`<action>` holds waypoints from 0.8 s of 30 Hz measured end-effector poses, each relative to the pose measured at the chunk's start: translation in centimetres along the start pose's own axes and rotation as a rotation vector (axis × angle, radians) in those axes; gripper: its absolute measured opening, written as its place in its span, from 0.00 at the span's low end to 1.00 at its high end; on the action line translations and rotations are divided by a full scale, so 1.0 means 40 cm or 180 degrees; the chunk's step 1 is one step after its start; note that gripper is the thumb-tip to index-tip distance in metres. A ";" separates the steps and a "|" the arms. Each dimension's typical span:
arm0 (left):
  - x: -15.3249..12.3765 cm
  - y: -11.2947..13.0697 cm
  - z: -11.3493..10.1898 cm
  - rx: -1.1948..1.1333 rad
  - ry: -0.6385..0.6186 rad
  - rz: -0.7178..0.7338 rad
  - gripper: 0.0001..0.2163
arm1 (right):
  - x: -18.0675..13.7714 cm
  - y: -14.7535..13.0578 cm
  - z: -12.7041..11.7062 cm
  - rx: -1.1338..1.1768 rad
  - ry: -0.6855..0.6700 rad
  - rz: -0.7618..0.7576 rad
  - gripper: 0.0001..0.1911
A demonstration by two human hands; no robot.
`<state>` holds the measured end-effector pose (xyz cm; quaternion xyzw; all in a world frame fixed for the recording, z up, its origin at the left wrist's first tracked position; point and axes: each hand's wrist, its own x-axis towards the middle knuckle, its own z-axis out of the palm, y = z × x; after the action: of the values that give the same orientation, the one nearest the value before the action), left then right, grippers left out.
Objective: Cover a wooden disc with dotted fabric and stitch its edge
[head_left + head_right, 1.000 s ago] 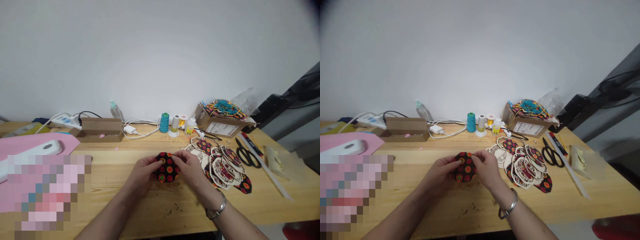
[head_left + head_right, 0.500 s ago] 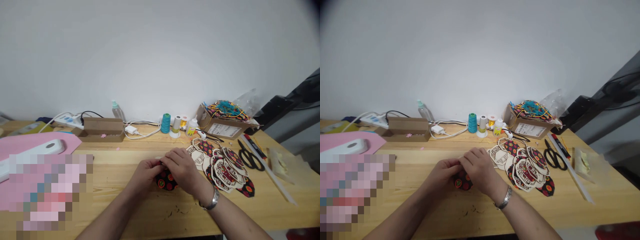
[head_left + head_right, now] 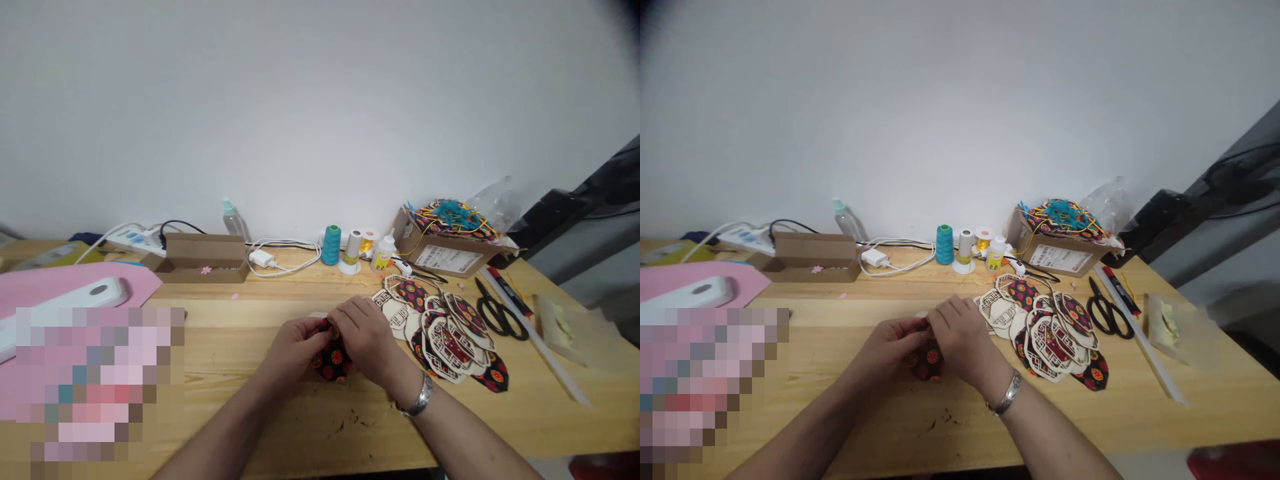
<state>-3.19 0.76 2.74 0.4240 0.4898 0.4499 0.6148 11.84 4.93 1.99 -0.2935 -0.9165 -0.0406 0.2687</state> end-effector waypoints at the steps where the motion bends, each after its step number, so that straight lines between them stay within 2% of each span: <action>1: 0.000 -0.001 -0.001 -0.0006 0.0010 -0.0002 0.08 | -0.001 0.001 0.001 0.0012 0.0005 0.0039 0.07; 7: -0.001 0.000 -0.002 -0.0013 0.0016 -0.0034 0.07 | -0.005 0.003 -0.001 0.0221 0.0043 0.0005 0.08; 17: -0.001 0.006 0.004 -0.0002 -0.0026 -0.0055 0.06 | 0.001 0.003 -0.012 -0.0087 -0.0101 -0.0337 0.10; 20: -0.002 0.001 0.004 -0.0082 -0.0044 -0.0122 0.07 | 0.000 0.000 -0.008 -0.0092 -0.0072 -0.0256 0.09; 24: -0.003 -0.012 -0.001 -0.0217 -0.0112 -0.0220 0.08 | 0.002 0.012 0.003 -0.0002 0.0234 0.0179 0.09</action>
<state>-3.19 0.52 2.29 0.3934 0.4776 0.4373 0.6526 11.99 5.38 1.88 -0.3176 -0.8974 -0.0441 0.3031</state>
